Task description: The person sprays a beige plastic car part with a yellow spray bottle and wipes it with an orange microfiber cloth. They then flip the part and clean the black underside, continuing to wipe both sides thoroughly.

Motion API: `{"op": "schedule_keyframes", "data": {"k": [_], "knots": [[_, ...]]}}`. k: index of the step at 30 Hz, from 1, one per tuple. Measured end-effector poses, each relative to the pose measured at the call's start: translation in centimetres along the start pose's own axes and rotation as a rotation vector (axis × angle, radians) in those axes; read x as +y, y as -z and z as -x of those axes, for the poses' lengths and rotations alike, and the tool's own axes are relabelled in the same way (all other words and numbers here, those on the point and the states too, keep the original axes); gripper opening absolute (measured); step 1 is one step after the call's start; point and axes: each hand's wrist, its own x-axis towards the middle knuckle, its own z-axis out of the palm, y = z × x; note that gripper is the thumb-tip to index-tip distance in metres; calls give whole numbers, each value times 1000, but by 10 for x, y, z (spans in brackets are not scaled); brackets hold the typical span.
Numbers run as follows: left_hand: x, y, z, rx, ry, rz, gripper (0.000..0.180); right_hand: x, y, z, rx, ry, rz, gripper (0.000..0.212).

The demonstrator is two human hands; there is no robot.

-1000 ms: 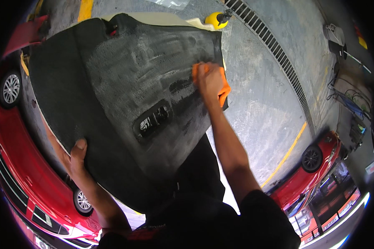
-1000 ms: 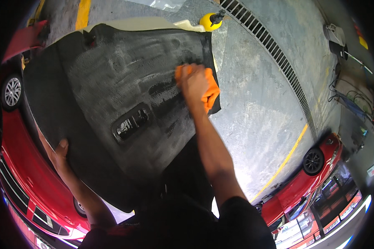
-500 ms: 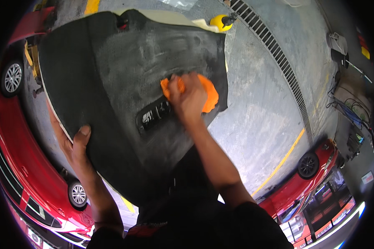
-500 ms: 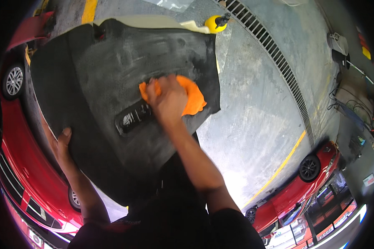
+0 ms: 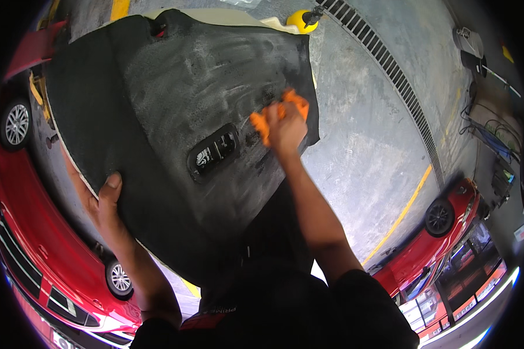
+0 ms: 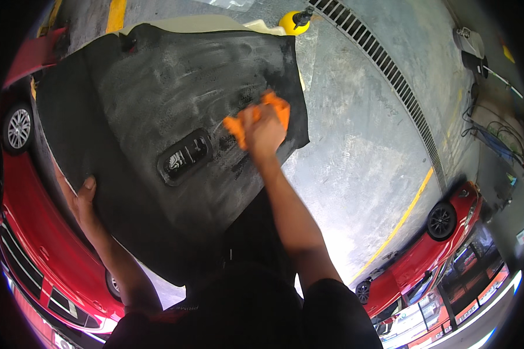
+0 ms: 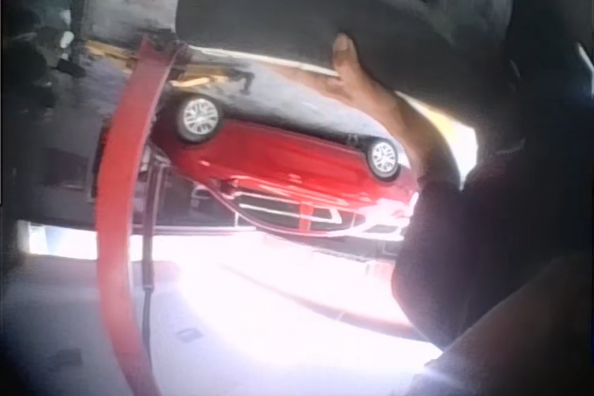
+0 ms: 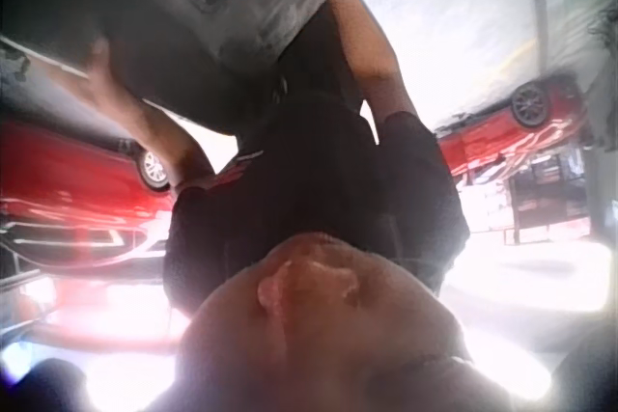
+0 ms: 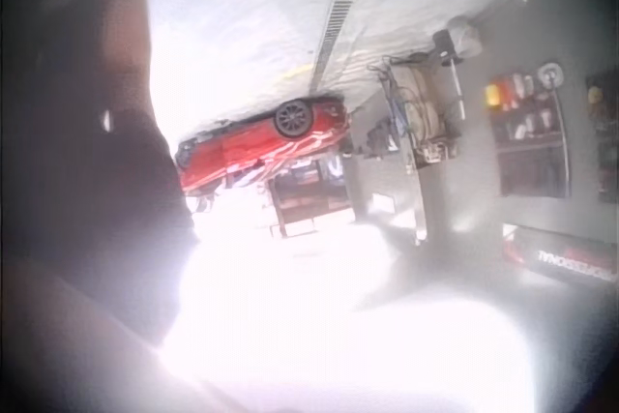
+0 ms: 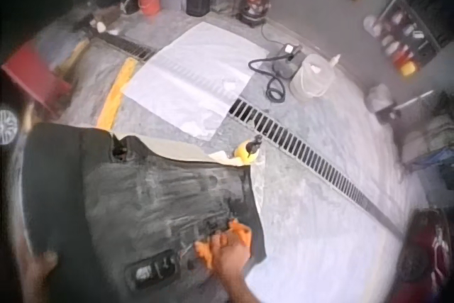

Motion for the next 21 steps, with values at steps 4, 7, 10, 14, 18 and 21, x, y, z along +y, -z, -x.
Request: {"op": "schedule_keyframes", "data": {"k": [4,7,10,14,18,21], "knots": [[-3,6,7,-19,75,57,92,-1,3,20,4,3,-37,26],[-1,8,13,21,70,29,86,-24,15,48,8,214,-99,22],[-11,13,12,14,71,45,72,-7,1,12,74,243,-22,26],[-2,7,12,-25,70,9,71,-29,12,31,121,199,3,25],[-5,12,17,-12,68,14,70,-24,15,50,107,283,-56,24],[-12,10,10,-31,65,-1,68,15,-5,-11,141,51,143,35]]}}
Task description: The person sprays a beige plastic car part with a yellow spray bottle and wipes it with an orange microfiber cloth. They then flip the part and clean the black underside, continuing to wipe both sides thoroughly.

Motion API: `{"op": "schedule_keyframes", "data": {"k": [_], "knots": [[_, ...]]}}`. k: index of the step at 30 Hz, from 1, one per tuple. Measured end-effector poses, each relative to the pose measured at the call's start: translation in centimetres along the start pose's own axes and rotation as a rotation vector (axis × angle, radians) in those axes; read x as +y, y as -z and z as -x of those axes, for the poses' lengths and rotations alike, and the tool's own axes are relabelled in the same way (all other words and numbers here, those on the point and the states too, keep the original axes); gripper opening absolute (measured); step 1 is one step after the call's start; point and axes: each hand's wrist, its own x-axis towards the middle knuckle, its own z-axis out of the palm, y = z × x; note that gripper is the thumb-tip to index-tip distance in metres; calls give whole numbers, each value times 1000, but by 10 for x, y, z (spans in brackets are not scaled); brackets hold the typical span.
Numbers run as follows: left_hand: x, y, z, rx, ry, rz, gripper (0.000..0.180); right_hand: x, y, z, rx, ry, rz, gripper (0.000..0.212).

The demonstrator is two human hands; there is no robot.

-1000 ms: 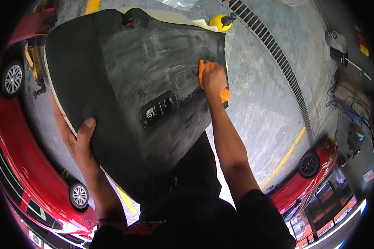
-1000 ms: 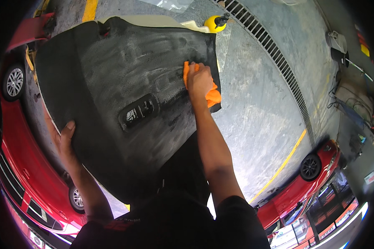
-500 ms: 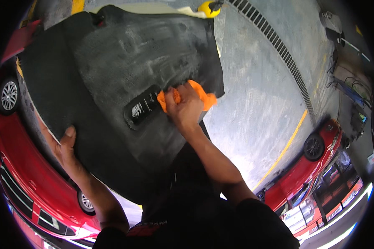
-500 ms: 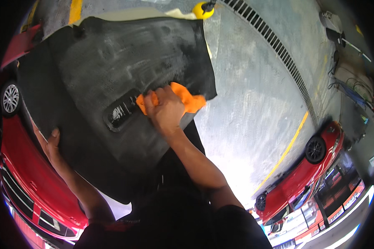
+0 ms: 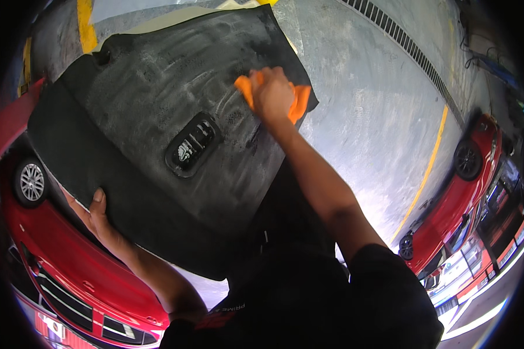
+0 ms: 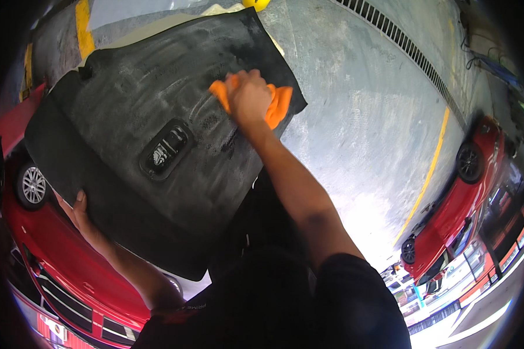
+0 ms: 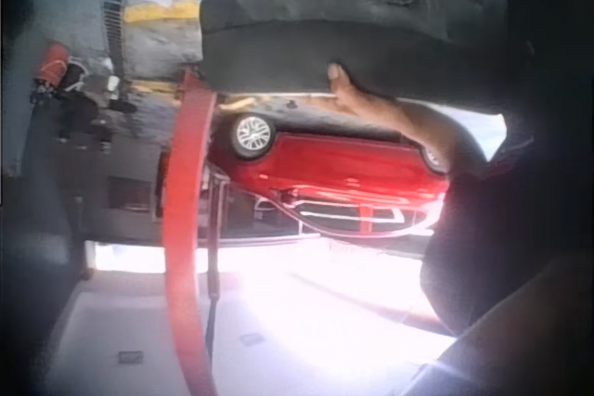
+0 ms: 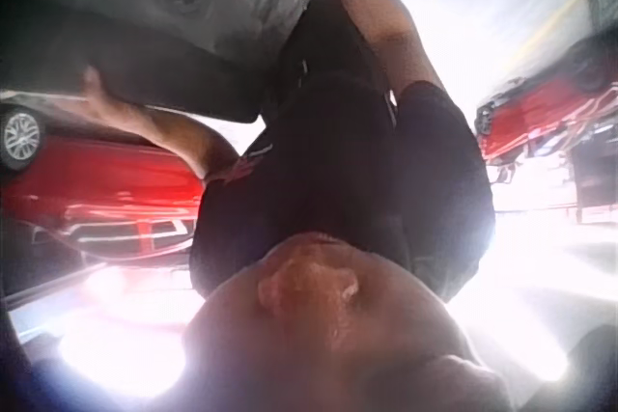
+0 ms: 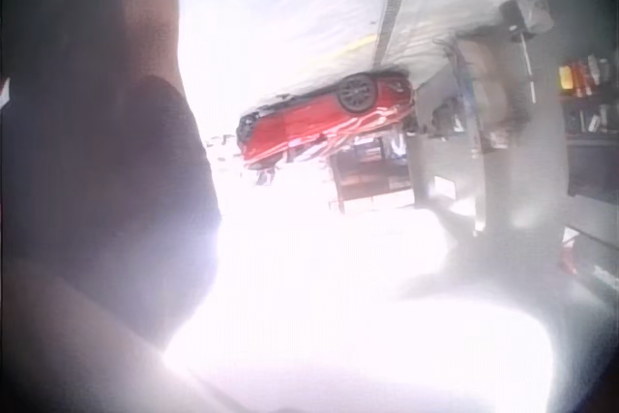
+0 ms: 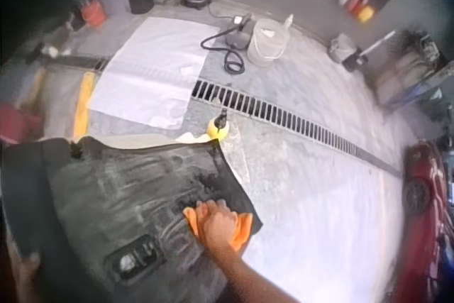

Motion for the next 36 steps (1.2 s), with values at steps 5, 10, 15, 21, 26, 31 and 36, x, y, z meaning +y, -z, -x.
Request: {"op": "schedule_keyframes", "data": {"k": [5,10,15,21,26,31,36], "knots": [[13,1,14,-21,50,6,67,-70,92,96,-227,72,-390,32],[10,-3,13,15,43,102,67,-33,81,108,-213,204,-307,30],[5,-1,8,-2,23,86,67,-21,59,74,-257,-144,-230,22],[15,-11,18,26,9,98,66,-4,82,143,-143,93,-291,23],[7,-6,12,57,-14,-29,67,37,54,86,-236,-223,-206,23],[-4,10,11,50,-135,-42,68,5,96,144,-268,75,-226,22],[12,-10,13,67,34,29,68,21,62,97,-149,-101,-204,23]]}}
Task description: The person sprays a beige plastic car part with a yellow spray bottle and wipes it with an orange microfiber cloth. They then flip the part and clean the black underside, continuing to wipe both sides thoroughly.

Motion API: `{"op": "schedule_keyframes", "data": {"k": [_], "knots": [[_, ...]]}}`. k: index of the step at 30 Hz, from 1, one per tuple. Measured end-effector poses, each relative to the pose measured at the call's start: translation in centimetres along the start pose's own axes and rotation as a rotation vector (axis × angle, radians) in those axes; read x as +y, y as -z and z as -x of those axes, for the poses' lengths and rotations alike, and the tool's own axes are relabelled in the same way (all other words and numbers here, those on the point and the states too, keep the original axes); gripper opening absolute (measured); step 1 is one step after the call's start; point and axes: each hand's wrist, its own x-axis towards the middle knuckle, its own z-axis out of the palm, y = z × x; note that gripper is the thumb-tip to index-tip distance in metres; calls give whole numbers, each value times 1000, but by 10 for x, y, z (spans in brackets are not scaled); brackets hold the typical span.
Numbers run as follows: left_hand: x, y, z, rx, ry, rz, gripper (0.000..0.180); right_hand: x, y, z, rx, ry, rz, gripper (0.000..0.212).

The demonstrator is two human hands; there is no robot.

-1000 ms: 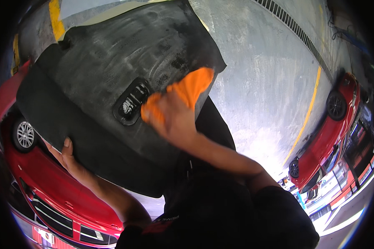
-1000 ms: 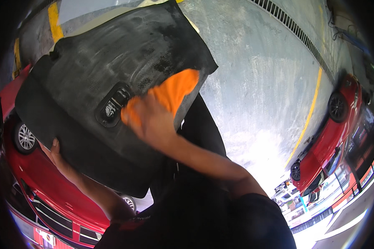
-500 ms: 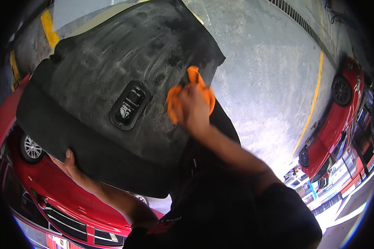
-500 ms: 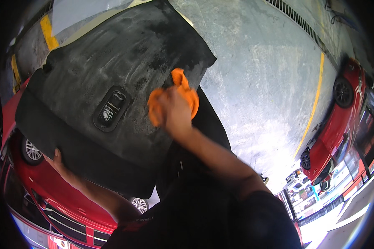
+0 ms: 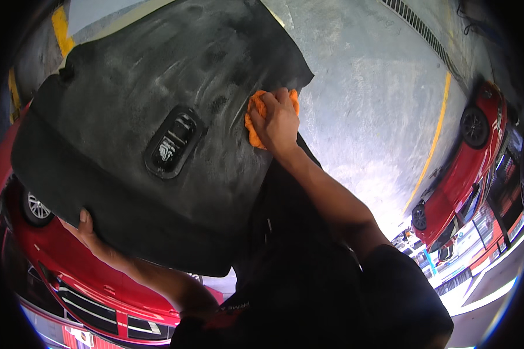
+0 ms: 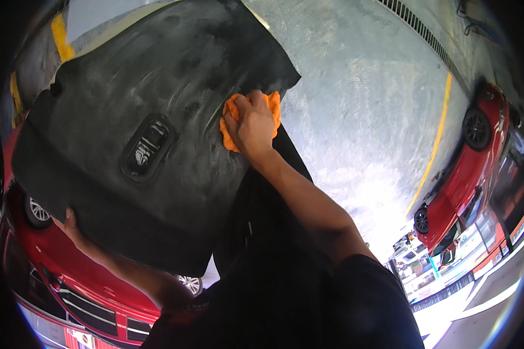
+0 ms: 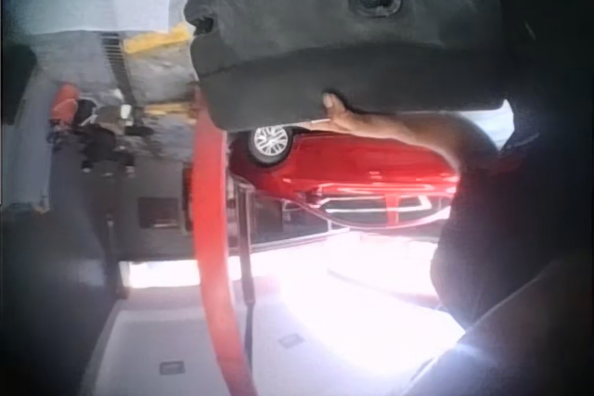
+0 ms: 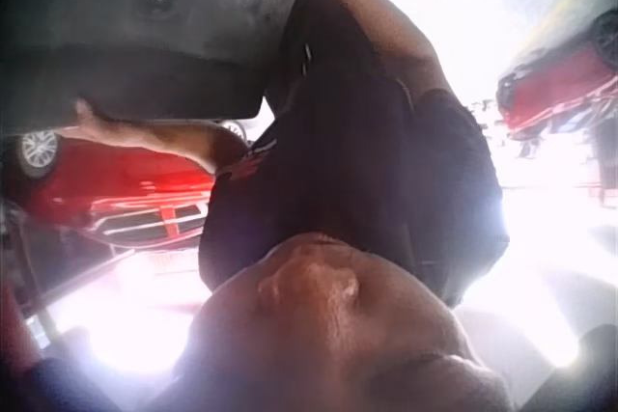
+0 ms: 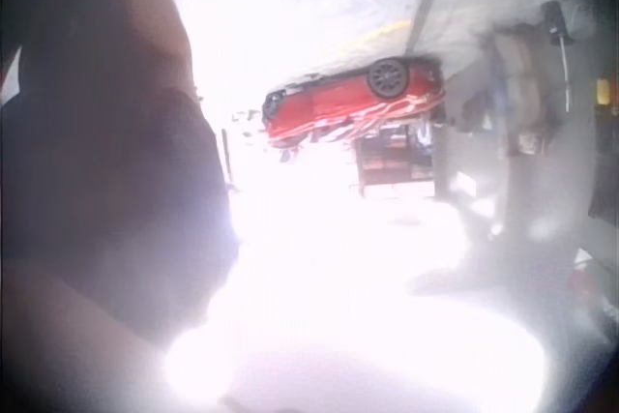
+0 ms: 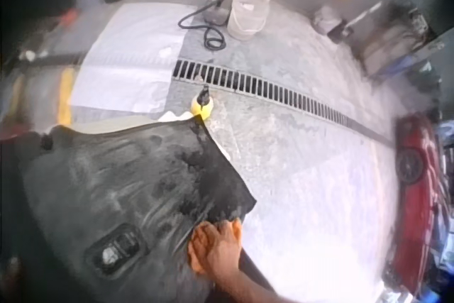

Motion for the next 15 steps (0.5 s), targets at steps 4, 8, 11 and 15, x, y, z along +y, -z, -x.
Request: {"op": "schedule_keyframes", "data": {"k": [4,8,11,15], "knots": [[-3,-1,2,20,-13,57,68,-43,27,53,-174,41,-131,24],[1,-6,13,72,-47,-20,66,-17,-16,-4,-47,-16,-76,24],[-10,1,3,48,49,87,63,55,-65,-116,162,-121,132,25],[-32,33,-14,-16,-106,-57,63,24,-59,-94,104,-140,-53,31]]}}
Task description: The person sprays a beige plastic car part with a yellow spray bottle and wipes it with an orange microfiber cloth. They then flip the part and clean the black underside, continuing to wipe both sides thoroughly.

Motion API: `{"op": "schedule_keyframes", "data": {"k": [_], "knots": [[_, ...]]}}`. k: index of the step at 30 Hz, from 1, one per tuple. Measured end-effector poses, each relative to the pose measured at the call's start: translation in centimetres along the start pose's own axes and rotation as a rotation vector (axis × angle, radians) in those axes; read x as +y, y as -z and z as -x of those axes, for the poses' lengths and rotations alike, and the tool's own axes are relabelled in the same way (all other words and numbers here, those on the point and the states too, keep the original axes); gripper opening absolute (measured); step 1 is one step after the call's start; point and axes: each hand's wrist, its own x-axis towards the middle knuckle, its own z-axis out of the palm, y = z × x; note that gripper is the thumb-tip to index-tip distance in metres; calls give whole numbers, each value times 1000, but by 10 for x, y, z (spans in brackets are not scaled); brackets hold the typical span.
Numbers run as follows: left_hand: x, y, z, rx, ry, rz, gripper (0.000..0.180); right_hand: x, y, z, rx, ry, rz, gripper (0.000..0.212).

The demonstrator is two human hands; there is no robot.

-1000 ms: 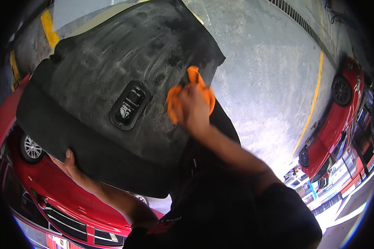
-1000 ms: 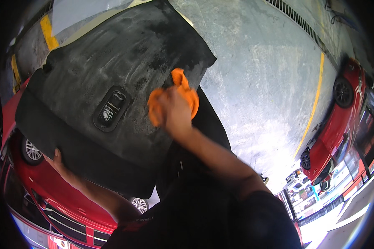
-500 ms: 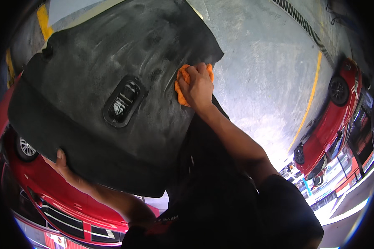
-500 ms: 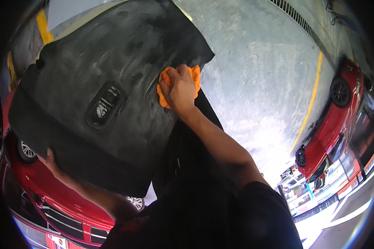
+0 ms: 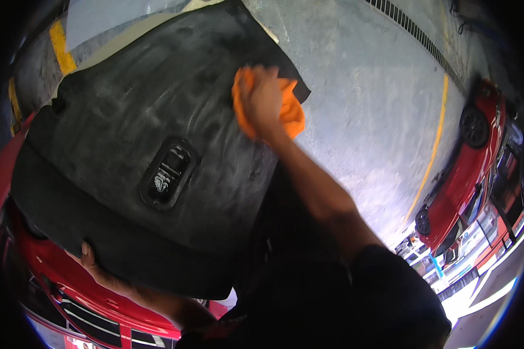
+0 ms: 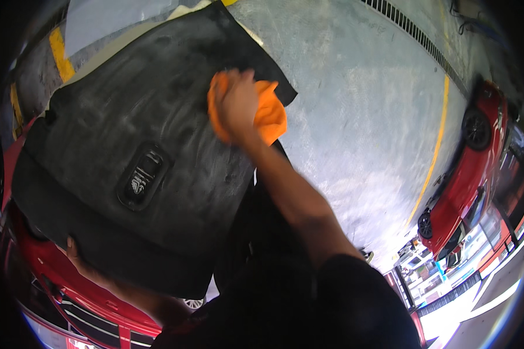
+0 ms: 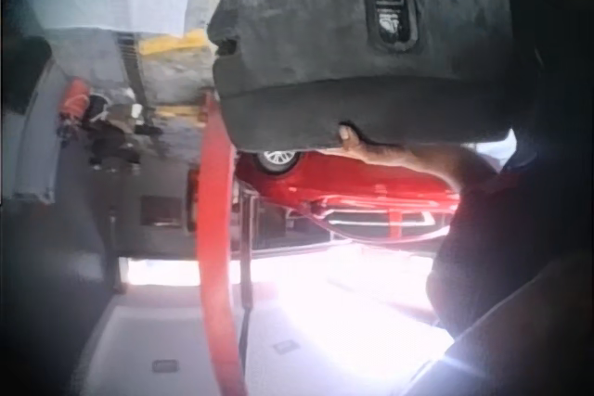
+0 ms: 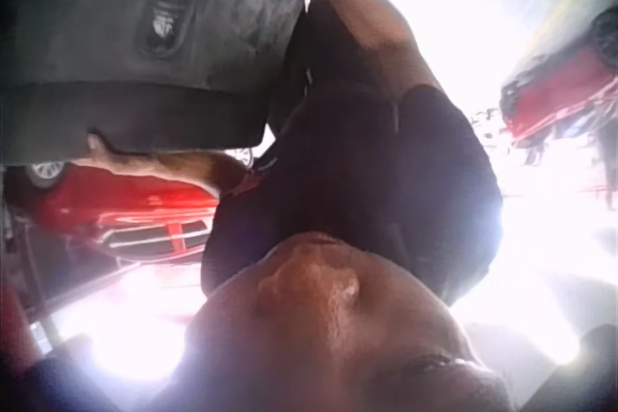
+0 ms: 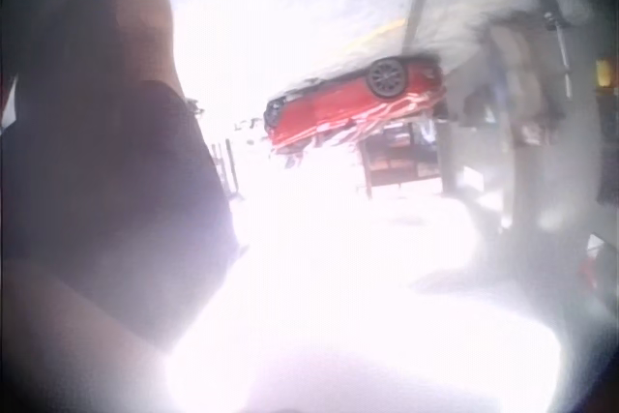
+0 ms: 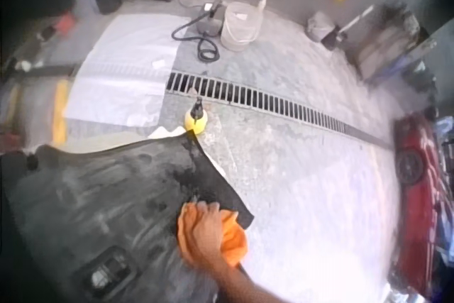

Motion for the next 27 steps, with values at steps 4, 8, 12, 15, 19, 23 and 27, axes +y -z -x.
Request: {"op": "schedule_keyframes", "data": {"k": [4,8,12,15,19,23,27], "knots": [[31,-29,22,85,83,80,63,-39,31,66,-136,264,-145,27],[25,-32,10,58,94,64,64,9,13,-8,-47,29,33,29],[17,-18,7,19,55,34,64,-24,22,25,-105,50,-73,25],[35,-37,20,73,121,119,64,-36,30,55,-50,328,-94,21],[27,-36,13,27,47,28,63,-8,29,-1,-217,-60,83,30],[34,-41,17,99,94,67,65,-46,54,54,-304,245,-50,29],[29,-33,10,43,175,37,67,-26,38,8,-241,-76,30,27]]}}
